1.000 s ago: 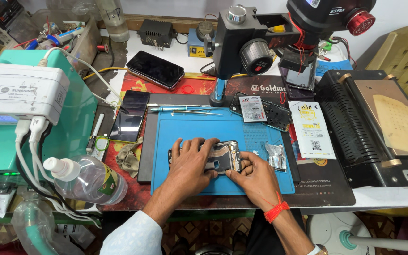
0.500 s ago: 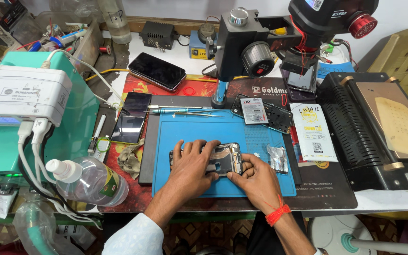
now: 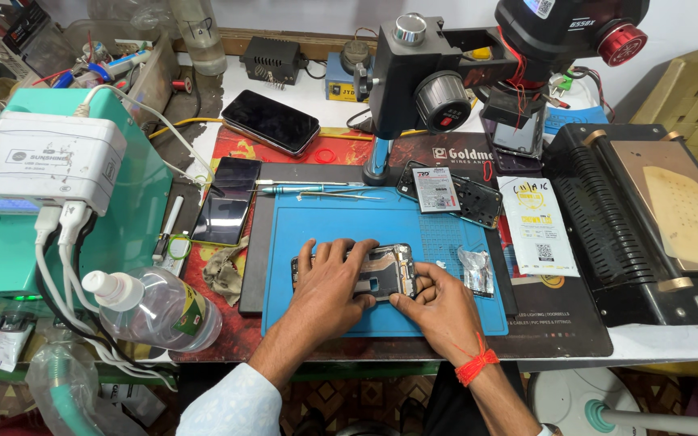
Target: The person works on a disassembled smartphone at a repair bench. They peel a foil strip from the phone body, clean the frame with a foil-wrapped wipe, press and reseat the phone frame and screen assembly, and hold the phone up to check the edges.
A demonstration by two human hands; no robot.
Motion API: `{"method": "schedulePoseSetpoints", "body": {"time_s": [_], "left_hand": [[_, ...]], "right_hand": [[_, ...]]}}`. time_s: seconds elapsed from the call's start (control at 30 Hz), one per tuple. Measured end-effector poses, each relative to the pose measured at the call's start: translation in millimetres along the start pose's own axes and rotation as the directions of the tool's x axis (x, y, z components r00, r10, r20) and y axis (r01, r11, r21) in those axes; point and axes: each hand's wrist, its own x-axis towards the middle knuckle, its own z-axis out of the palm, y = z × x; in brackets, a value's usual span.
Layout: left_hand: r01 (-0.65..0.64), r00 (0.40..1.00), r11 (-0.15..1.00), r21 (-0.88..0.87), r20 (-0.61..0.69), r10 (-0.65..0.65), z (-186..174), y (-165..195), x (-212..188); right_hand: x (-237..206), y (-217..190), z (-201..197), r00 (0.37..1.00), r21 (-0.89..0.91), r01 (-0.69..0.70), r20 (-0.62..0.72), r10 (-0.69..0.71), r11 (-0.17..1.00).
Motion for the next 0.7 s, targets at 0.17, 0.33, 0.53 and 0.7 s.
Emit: {"method": "schedulePoseSetpoints", "body": {"time_s": [0.17, 0.33, 0.53, 0.7], "left_hand": [[-0.001, 1.0, 1.0, 0.005, -0.002, 0.001, -0.4, -0.8, -0.2], [-0.001, 1.0, 1.0, 0.001, -0.002, 0.001, -0.3, -1.6, 0.8], [-0.007, 1.0, 1.0, 0.005, -0.013, 0.007, 1.1, -2.5, -0.6], [-0.007, 1.0, 1.0, 0.004, -0.013, 0.007, 1.7, -2.3, -0.1]], "right_hand": [[-0.3, -1.2, 0.0, 1.0, -0.015, 0.003, -0.001, -0.003, 1.0], [0.4, -1.6, 0.0, 1.0, -0.009, 0.0, -0.002, 0.0, 1.0], [-1.2, -1.4, 0.6, 1.0, -0.013, 0.004, -0.008, -0.004, 1.0], [-1.4, -2.7, 0.1, 1.0, -0.017, 0.005, -0.008, -0.005, 1.0]]}}
